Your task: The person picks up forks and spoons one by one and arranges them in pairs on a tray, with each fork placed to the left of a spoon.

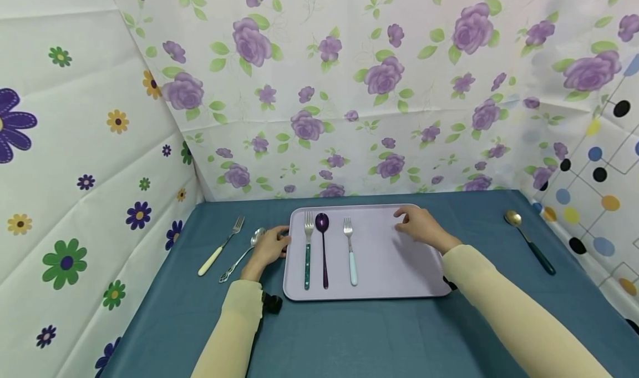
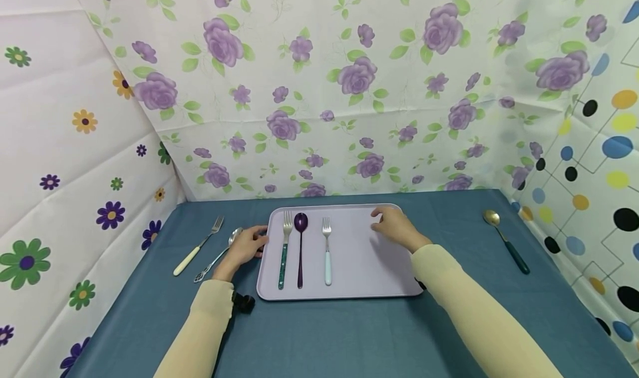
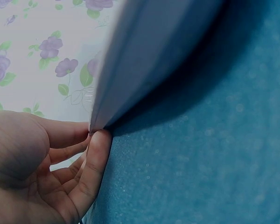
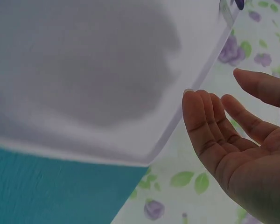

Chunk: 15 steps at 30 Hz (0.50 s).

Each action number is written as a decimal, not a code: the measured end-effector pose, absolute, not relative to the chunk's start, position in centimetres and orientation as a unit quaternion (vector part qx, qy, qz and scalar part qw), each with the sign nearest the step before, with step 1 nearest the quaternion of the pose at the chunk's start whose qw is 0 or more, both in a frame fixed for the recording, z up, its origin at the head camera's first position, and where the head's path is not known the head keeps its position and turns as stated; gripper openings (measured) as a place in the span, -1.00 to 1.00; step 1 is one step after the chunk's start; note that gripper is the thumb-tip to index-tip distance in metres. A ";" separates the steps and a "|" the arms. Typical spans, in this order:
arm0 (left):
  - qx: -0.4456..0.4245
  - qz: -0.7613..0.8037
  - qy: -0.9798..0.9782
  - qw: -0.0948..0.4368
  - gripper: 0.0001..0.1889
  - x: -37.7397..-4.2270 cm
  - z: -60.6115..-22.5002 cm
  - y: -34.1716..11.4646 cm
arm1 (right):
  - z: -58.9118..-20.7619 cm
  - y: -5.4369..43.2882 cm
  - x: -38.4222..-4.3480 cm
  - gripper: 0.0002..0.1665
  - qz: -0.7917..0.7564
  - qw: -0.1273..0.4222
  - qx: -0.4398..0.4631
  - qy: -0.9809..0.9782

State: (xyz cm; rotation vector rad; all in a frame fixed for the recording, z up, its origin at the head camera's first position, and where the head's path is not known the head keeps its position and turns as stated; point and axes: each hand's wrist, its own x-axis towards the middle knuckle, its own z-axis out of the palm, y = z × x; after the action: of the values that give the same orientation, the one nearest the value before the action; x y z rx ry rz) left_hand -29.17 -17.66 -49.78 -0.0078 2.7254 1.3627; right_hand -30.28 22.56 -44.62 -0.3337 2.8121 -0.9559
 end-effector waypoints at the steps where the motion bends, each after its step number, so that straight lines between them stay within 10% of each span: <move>1: -0.002 0.447 0.893 0.047 -0.55 -29.2 -49.8 -17.6 | -44.5 22.8 -30.3 -0.51 -0.319 0.078 -0.108 0.938; 15: -0.002 0.450 0.892 0.050 -0.54 -29.1 -49.7 -17.6 | -44.5 26.4 -30.1 -0.50 -0.309 0.070 -0.085 0.945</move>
State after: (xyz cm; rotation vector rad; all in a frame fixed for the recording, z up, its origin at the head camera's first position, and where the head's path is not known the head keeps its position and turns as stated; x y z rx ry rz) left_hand -29.08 -17.61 -49.71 -0.0071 2.7152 1.3708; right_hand -30.13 26.38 -44.46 -0.2553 2.8432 -0.9289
